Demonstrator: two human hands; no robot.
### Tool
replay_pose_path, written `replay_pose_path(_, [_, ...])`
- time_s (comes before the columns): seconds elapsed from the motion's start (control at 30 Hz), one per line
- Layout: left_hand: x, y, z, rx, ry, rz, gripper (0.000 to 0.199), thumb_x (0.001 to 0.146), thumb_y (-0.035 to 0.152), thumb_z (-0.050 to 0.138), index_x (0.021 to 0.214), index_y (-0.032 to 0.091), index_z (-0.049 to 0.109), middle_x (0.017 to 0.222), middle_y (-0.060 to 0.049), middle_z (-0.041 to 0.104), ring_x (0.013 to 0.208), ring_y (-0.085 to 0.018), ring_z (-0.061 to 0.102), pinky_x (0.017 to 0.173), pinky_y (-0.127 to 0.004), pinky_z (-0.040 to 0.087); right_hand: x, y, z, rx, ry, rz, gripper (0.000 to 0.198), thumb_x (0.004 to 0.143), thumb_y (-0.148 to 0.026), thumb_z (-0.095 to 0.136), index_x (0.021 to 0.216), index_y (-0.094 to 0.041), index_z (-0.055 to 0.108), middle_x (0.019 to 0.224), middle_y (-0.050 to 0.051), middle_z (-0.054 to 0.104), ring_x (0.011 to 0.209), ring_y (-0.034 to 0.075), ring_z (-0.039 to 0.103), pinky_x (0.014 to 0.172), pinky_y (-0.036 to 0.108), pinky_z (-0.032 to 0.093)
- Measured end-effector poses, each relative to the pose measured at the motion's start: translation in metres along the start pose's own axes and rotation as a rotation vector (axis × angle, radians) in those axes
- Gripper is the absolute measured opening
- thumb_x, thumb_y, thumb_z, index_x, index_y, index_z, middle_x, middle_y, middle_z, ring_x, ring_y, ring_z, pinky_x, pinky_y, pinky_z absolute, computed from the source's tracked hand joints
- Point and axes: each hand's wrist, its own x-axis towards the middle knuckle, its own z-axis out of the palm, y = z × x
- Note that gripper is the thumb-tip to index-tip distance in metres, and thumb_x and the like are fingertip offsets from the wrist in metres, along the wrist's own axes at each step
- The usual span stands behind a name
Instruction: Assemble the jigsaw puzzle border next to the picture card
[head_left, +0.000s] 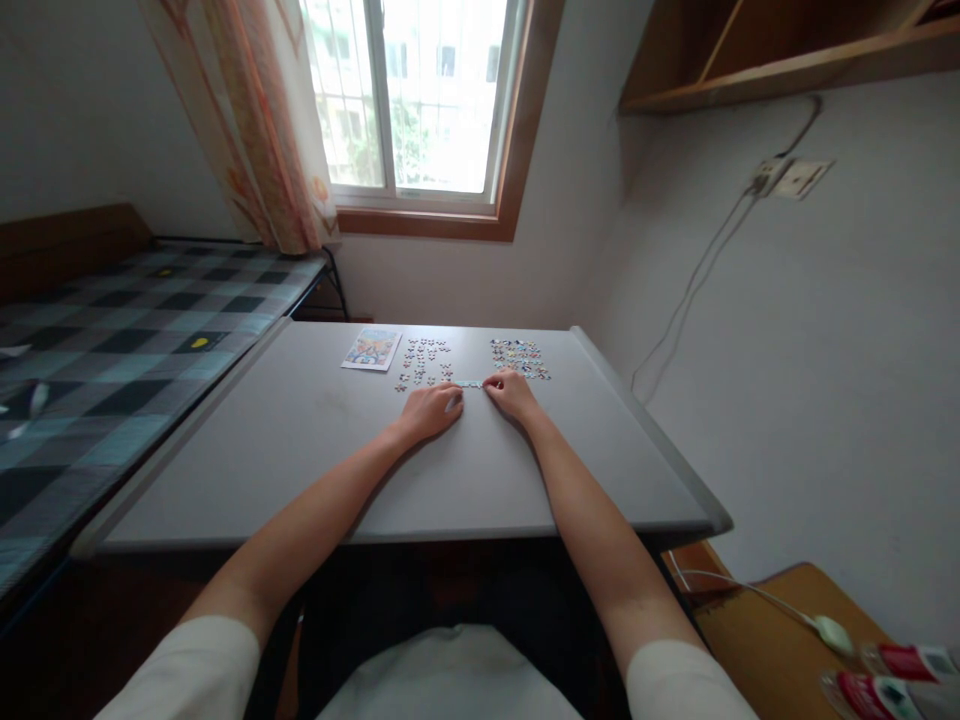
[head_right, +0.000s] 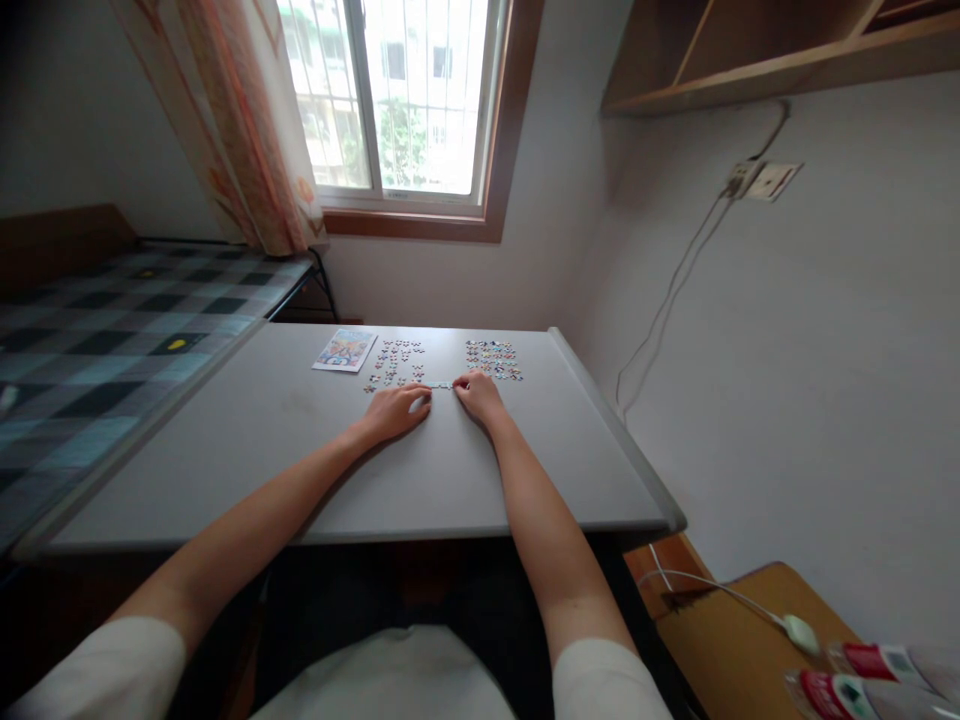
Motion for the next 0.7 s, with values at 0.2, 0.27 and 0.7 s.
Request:
replay_pose_path(0.2, [0.0000,-0.0003,-0.0007,-0.002,-0.002,-0.001,0.033,0.088,0.038,0.045,0.115,0.029,0.061,0.126,0.002,0.060,0.105,-0.019,0.061,0.086,-0.028,0.048,-0.0001,-0.0007,-0.0003,-0.003,-0.001,0.017,0.021,0.079,-0.020,0.056,0.087,-0.019,0.075,0.089,0.006,0.069,0.082,0.016,0.059,0.079,0.024,0.043])
replay_pose_path(0.27, [0.0000,-0.0003,-0.0006,-0.002,0.001,-0.001,0.033,0.087,0.038,0.045,0.115,0.029,0.061,0.126,0.002,0.060,0.105,-0.019,0.061,0.086,-0.029,0.048,-0.0003,-0.0009,-0.0003,-0.008,-0.005,0.027,0.021,0.080,-0.021,0.056,0.088,-0.019,0.075,0.090,0.006,0.069,0.083,0.016,0.059,0.080,0.025,0.043])
replay_pose_path(0.7, [-0.0003,0.0011,-0.0012,-0.009,-0.007,-0.010,0.033,0.087,0.037,0.045,0.115,0.028,0.062,0.126,0.001,0.061,0.105,-0.020,0.061,0.087,-0.030,0.048,-0.0035,-0.0089,0.0029,-0.060,-0.011,0.056,0.022,0.084,-0.029,0.055,0.093,-0.025,0.074,0.097,0.005,0.063,0.096,0.019,0.054,0.089,0.031,0.038])
